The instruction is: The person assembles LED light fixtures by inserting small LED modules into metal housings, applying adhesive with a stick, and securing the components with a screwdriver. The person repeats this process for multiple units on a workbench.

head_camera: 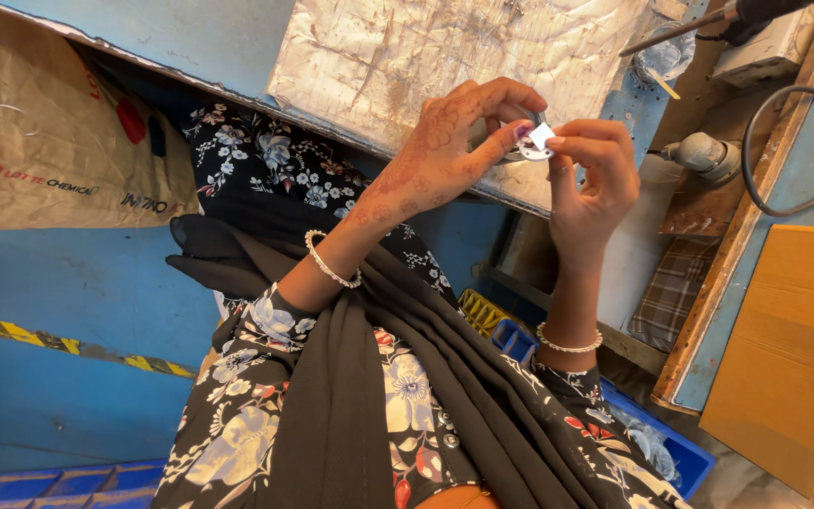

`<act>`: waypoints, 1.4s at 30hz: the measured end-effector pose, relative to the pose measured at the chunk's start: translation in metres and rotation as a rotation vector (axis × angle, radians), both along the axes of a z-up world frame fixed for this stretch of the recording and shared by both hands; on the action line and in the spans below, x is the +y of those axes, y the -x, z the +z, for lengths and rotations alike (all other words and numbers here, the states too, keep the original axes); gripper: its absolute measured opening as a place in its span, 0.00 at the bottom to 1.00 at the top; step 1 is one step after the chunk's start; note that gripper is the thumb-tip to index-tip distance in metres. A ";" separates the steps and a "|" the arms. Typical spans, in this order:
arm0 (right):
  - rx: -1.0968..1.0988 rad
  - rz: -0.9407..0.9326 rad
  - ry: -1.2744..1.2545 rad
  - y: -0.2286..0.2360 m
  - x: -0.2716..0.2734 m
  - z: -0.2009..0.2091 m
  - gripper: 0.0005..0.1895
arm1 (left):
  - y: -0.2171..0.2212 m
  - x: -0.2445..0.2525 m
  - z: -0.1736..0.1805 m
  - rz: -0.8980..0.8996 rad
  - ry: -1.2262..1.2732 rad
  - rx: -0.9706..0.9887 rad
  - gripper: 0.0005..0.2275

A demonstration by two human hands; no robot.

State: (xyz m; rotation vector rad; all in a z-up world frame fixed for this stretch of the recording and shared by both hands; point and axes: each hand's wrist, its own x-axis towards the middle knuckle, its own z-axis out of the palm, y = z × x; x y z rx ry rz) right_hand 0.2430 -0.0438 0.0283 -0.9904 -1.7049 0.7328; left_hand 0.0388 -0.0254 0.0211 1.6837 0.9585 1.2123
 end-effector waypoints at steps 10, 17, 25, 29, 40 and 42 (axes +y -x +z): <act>0.008 0.017 -0.023 0.008 0.001 -0.001 0.08 | -0.008 0.009 -0.017 -0.075 0.174 -0.379 0.15; 0.366 0.149 0.322 0.001 0.012 0.004 0.08 | -0.009 0.012 -0.009 0.006 0.122 -0.280 0.14; 0.351 0.155 0.358 -0.005 0.013 0.002 0.09 | -0.014 0.015 -0.003 0.052 0.071 -0.201 0.13; 0.391 0.130 0.335 -0.003 0.014 -0.001 0.08 | -0.017 0.014 -0.006 0.119 -0.004 -0.112 0.11; 0.484 0.100 0.331 0.002 0.014 -0.003 0.08 | -0.022 0.011 -0.011 0.158 0.099 -0.042 0.10; 0.448 0.069 0.296 0.005 0.012 -0.002 0.08 | -0.024 0.009 -0.012 0.189 0.106 -0.054 0.10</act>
